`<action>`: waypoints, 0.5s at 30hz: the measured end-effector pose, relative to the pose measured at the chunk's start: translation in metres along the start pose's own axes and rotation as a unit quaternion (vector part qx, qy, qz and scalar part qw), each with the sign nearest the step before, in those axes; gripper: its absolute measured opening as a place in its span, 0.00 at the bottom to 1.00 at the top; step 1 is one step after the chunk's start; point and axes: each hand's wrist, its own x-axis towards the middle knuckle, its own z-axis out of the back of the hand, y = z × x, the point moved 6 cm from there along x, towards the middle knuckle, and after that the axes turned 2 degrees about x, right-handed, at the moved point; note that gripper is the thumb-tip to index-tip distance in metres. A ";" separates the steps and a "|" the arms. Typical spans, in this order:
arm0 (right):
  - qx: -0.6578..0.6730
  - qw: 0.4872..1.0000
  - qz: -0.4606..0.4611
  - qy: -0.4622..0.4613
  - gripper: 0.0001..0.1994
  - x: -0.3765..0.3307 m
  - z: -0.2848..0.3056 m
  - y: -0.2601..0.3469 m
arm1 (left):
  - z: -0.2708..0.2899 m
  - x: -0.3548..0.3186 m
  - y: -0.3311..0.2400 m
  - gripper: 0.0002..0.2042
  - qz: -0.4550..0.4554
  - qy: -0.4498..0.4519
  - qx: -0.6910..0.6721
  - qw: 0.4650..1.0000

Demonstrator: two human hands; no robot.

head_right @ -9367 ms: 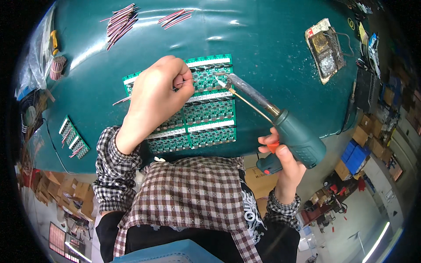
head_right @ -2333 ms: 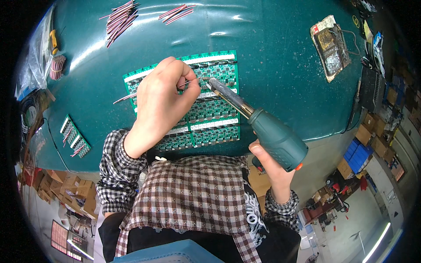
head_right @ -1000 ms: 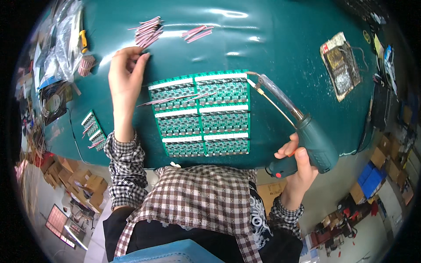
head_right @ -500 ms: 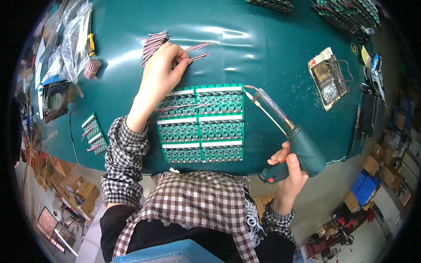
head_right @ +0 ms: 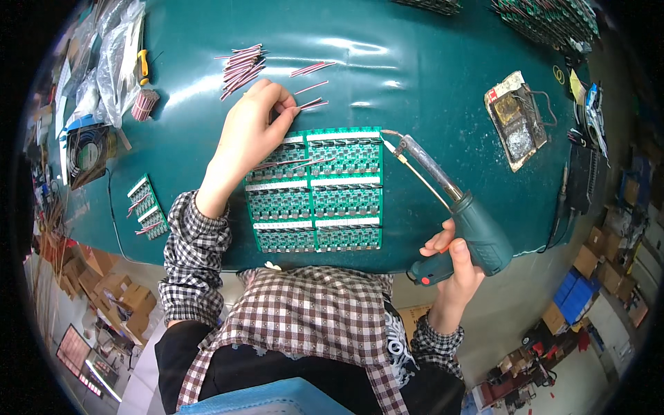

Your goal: The person solders red and white wires onto a green circuit board using a soldering iron and solder wire. They repeatedly pick wires, place them on the board, apply heat, and add solder to secure connections. The person occasionally lifts the board to inspect the soldered joints before continuing.

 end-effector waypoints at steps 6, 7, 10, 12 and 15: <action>0.000 1.000 0.005 -0.002 0.18 -0.002 0.001 0.002 | 0.000 0.005 -0.009 0.04 -0.009 -0.038 -0.015 0.999; 0.002 1.000 0.004 -0.001 0.18 -0.002 0.001 0.002 | 0.001 0.007 -0.011 0.04 -0.009 -0.040 -0.021 0.999; 0.010 1.000 0.003 0.002 0.18 -0.003 0.002 0.000 | -0.002 0.015 -0.013 0.05 -0.009 -0.034 -0.025 0.999; 0.013 1.000 0.004 0.005 0.18 -0.002 0.002 0.000 | -0.003 0.019 -0.015 0.05 -0.024 -0.032 -0.020 0.999; 0.012 1.000 0.004 0.007 0.18 -0.001 0.003 -0.001 | -0.007 0.023 -0.021 0.05 -0.076 -0.023 -0.005 0.997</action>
